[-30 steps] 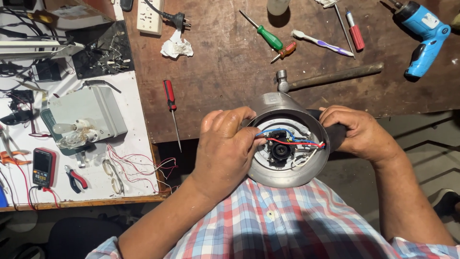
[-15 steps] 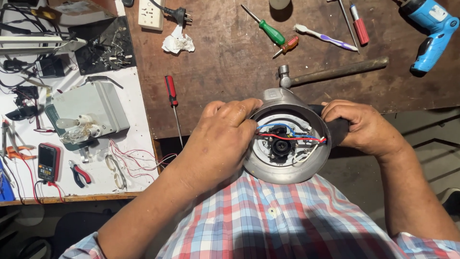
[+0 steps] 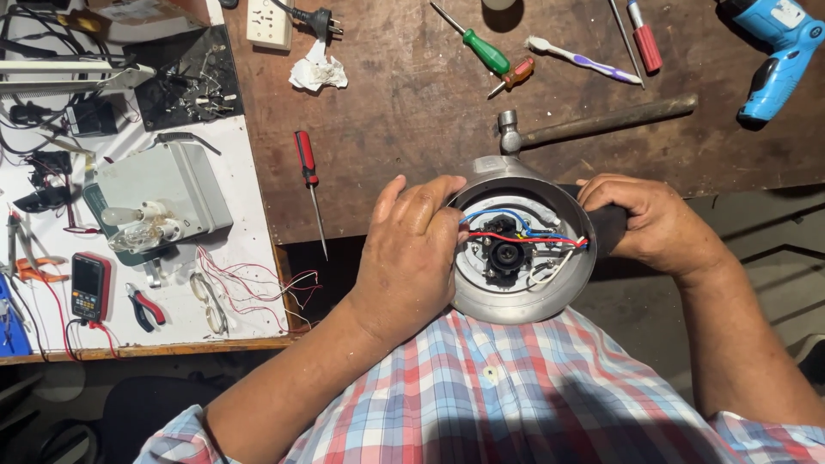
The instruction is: Polishing the exterior of a stainless steel electric kettle using a cloth, cleaning paste, and a toothbrush at a repair bench.
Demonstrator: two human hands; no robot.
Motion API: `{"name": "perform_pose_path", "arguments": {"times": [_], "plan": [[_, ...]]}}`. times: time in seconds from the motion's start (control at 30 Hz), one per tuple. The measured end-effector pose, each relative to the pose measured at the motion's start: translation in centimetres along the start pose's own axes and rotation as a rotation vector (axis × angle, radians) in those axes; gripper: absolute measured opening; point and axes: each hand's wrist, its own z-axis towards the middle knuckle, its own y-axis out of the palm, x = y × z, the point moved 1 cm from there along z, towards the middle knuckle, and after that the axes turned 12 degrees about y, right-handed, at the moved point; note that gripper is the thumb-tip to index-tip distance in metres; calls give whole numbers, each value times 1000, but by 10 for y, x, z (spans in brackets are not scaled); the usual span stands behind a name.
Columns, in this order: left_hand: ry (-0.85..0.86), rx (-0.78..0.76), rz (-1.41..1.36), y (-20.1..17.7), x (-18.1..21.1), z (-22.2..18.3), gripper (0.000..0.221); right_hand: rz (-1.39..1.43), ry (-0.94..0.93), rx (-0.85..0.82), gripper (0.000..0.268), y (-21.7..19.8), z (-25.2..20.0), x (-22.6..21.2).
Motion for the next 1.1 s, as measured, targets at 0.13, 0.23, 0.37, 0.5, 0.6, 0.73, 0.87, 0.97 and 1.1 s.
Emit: {"name": "perform_pose_path", "arguments": {"times": [0.13,0.23,0.37,0.5,0.6,0.73,0.87,0.97,1.1], "plan": [[-40,-54,-39,-6,0,0,8,17,8,5,20,1,-2,2],[-38,-82,2,-17,4,1,14,16,14,-2,22,-1,-1,2],[85,108,93,-41,17,-2,21,9,-2,9,25,-4,1,6],[169,121,245,-35,26,3,13,0,-4,7,26,-2,0,3],[123,106,263,-29,24,12,13,-9,-10,18,20,-3,4,-2],[219,177,254,-39,29,14,16,6,-13,11,20,-3,2,1],[367,110,74,-49,34,14,28,14,-13,15,19,-4,3,6],[184,-55,31,-19,33,-11,37,-26,-22,14,20,-6,4,7],[12,-30,121,-13,35,0,9,-30,-17,10,21,-8,6,2]]}}
